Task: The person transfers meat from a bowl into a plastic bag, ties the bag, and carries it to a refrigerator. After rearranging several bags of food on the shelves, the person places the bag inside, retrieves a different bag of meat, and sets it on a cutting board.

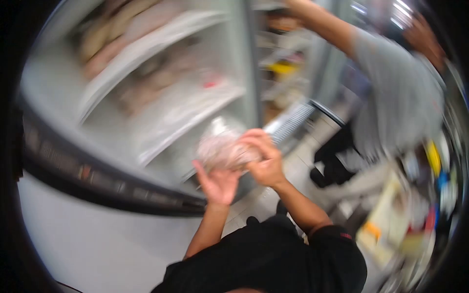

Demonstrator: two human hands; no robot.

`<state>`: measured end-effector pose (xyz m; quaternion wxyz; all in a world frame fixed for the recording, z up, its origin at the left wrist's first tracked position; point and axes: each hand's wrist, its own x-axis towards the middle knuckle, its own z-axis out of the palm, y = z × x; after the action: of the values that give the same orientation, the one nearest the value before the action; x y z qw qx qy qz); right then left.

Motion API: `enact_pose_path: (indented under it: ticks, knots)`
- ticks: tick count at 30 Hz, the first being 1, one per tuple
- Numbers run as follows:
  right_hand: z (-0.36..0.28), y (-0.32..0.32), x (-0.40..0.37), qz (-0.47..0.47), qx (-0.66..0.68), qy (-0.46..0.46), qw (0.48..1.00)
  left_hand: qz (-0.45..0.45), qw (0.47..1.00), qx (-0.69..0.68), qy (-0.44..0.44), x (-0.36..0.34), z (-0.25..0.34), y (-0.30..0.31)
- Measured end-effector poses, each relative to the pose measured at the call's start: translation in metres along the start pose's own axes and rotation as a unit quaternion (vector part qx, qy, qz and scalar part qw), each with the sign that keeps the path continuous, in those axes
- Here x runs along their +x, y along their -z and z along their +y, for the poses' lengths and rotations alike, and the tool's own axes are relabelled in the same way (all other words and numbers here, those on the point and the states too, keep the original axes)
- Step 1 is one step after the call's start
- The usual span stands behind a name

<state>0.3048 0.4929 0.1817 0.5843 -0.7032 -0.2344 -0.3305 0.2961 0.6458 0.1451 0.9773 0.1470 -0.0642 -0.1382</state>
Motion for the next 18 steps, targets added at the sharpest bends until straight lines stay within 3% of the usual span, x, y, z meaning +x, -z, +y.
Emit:
enact_pose_path:
  ticks: [1, 3, 4, 6, 7, 10, 12, 14, 17, 18]
  knots:
    - [-0.008, 0.027, -0.012, -0.060, -0.050, 0.005, 0.997, -0.012, 1.000, 0.016, 0.001, -0.001, -0.017, -0.008]
    - [-0.014, 0.067, -0.036, -0.081, -0.050, 0.004, 0.996, -0.073, 0.997, 0.003, 0.027, 0.002, -0.048, -0.008]
    - [-0.026, 0.087, -0.051, -0.093, -0.035, -0.020, 0.995, -0.053, 0.996, -0.005, 0.068, 0.002, -0.058, -0.006]
    - [-0.050, 0.120, -0.077, -0.070, -0.004, -0.132, 0.989, -0.131, 0.970, 0.093, 0.182, 0.005, -0.088, -0.016]
    - [-0.056, 0.130, -0.093, -0.025, -0.044, -0.172, 0.984, -0.185, 0.949, 0.127, 0.221, 0.004, -0.104, -0.021]
    - [-0.075, 0.156, -0.134, 0.086, -0.203, -0.221, 0.950, -0.209, 0.896, 0.254, 0.298, -0.004, -0.152, -0.026]
    - [-0.084, 0.168, -0.148, 0.161, 0.026, -0.233, 0.959, -0.251, 0.876, 0.259, 0.321, 0.000, -0.181, -0.028]
    - [-0.076, 0.186, -0.173, 0.219, -0.001, -0.206, 0.954, -0.271, 0.835, 0.299, 0.374, 0.000, -0.208, -0.034]
    - [-0.096, 0.202, -0.201, 0.366, 0.101, -0.185, 0.906, -0.345, 0.785, 0.289, 0.425, 0.004, -0.244, -0.054]
    - [-0.104, 0.207, -0.207, 0.415, 0.114, -0.160, 0.888, -0.430, 0.745, 0.267, 0.435, 0.007, -0.254, -0.068]
